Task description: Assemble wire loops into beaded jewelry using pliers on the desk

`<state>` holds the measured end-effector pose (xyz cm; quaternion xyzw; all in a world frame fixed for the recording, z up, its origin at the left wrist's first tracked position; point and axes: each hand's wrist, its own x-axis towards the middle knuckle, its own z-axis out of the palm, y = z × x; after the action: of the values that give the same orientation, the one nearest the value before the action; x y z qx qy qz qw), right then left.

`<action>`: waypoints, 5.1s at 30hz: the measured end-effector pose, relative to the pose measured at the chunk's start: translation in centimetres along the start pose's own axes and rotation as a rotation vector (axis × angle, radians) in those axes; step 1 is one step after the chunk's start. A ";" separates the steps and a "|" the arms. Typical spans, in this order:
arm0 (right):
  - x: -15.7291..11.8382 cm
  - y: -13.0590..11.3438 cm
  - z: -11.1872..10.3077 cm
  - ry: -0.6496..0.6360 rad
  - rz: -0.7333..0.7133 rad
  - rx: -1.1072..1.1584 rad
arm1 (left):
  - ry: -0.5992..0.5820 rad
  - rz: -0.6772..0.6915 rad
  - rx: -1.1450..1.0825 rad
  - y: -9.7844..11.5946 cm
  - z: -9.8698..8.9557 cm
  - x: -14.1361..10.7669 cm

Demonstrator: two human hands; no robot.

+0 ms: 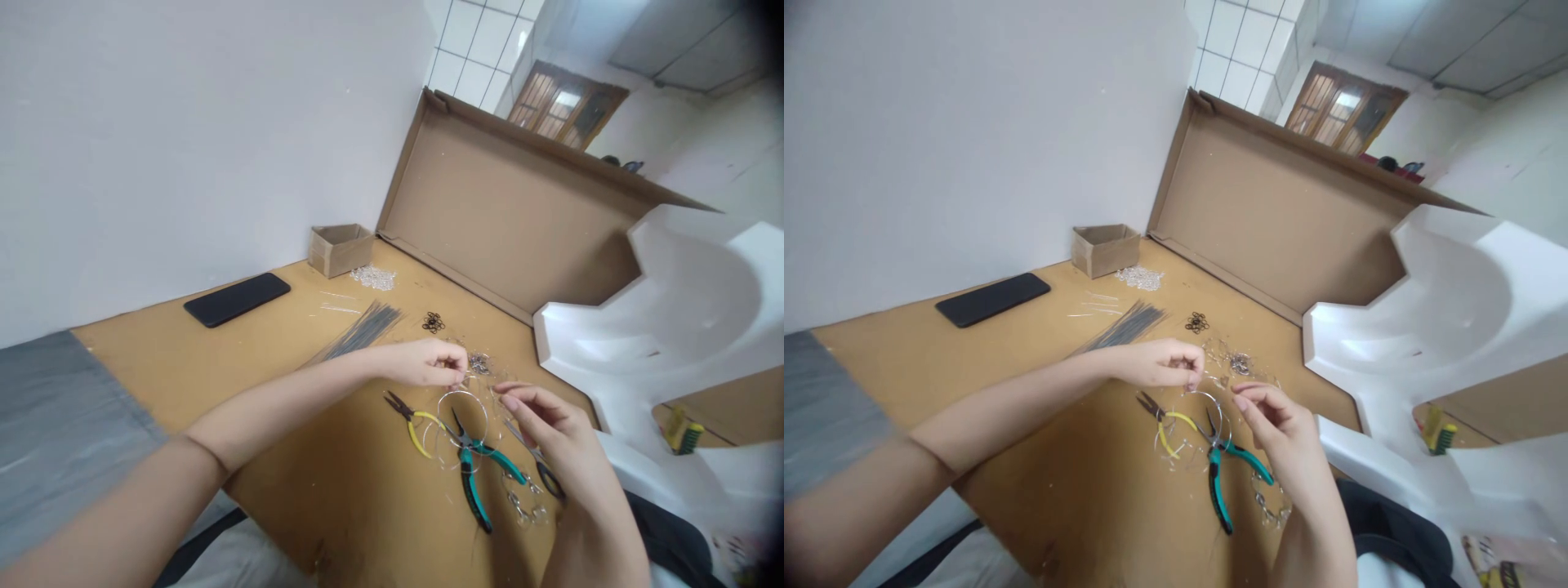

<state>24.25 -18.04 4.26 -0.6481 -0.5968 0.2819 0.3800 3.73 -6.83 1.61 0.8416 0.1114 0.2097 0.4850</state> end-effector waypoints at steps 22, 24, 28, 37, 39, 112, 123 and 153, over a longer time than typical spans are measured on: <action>0.4 -0.1 1.2 -0.100 0.101 -0.063 | 0.233 -0.078 -0.457 -1.3 1.9 2.8; 0.4 0.0 1.2 -0.078 0.090 -0.072 | 0.221 -0.091 -0.508 -1.7 2.0 3.0; 0.2 -0.3 1.2 -0.076 0.064 -0.090 | 0.111 -0.172 -0.452 -2.2 2.2 3.1; 0.1 -1.3 2.1 -0.080 -0.010 -0.126 | 0.063 -0.188 -0.349 -2.5 2.5 2.9; 0.1 -1.3 2.0 -0.084 -0.012 -0.131 | 0.055 -0.189 -0.368 -2.4 2.5 2.9; -0.9 -0.6 0.7 0.318 0.036 -0.118 | 0.287 -0.145 -0.063 -1.1 2.2 2.3; -1.2 -0.6 -0.3 0.321 -0.043 0.022 | 0.150 -0.202 -0.369 -1.2 1.3 2.4; 0.8 0.7 0.1 0.161 0.077 -0.140 | 0.248 -0.191 -0.334 -0.3 0.4 2.1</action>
<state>24.65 -17.19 3.70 -0.7158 -0.5574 0.2010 0.3695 5.79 -6.22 1.69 0.7033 0.2129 0.2803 0.6177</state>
